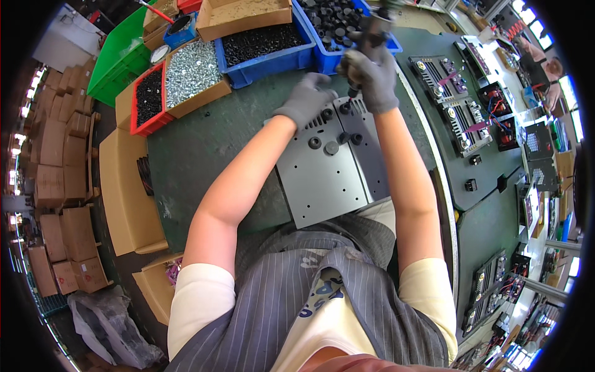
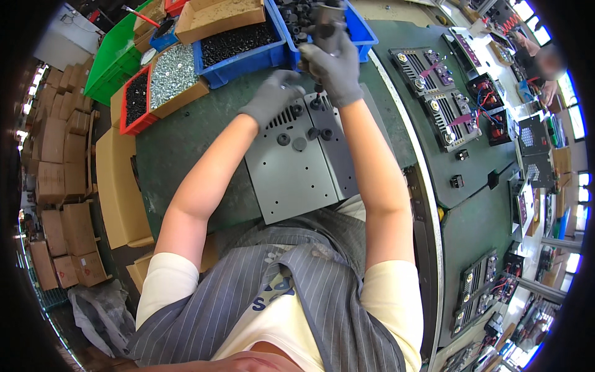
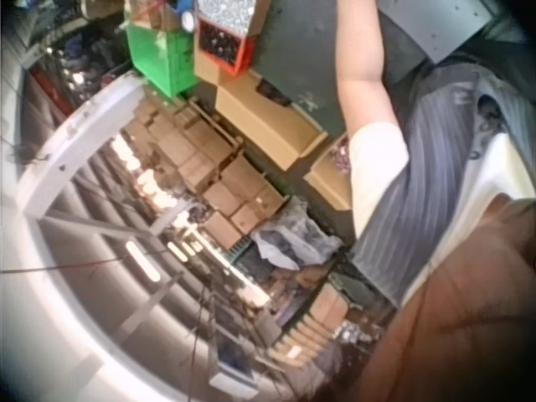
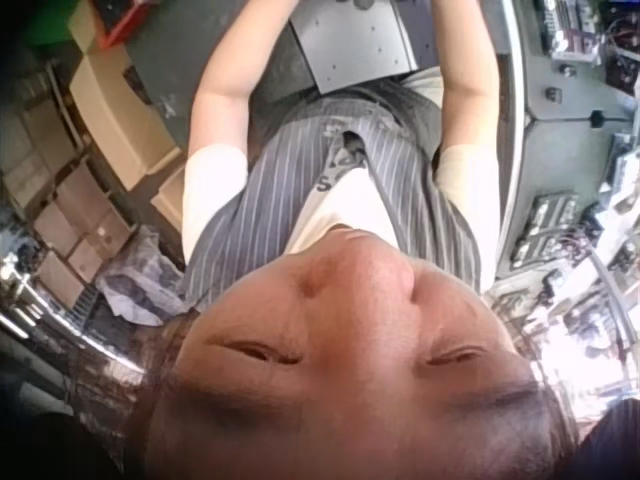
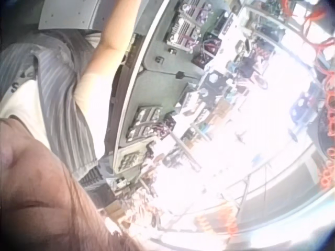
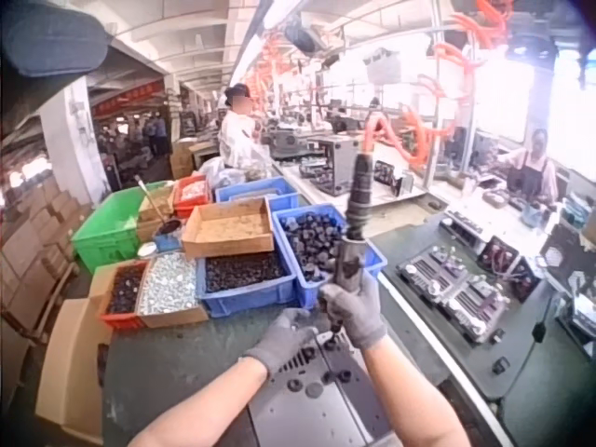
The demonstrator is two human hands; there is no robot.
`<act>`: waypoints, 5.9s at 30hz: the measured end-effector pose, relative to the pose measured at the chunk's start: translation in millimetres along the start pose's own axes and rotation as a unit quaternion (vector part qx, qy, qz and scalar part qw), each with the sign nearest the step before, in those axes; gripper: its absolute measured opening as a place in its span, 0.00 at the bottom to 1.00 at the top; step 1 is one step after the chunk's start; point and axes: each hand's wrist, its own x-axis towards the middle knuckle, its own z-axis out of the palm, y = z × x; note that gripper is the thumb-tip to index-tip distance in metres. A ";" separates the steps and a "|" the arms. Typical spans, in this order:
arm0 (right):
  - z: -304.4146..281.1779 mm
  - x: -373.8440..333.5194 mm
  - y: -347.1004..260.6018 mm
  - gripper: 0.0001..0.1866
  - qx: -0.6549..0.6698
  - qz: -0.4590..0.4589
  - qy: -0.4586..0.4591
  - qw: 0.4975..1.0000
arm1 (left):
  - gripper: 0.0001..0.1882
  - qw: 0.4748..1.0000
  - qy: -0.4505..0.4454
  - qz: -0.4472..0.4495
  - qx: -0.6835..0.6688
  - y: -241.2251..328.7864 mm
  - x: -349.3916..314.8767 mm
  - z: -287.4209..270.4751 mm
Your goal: Assemble metal enclosures for power supply units by installing fans, components, and securing them with screws.
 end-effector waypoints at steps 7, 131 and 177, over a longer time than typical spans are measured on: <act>3.0 -65.9 -67.1 0.26 0.124 -0.093 0.043 0.987 | 0.12 0.679 0.004 -0.257 -0.688 9.5 -51.8 -53.4; -14.8 -126.9 -110.8 0.24 0.156 -0.213 -0.067 0.962 | 0.13 0.571 -0.206 -0.260 -0.751 89.6 -129.5 19.8; -123.5 -162.6 -108.1 0.24 -0.068 -0.069 0.222 0.970 | 0.13 0.957 -0.237 0.141 0.090 144.0 -76.6 126.3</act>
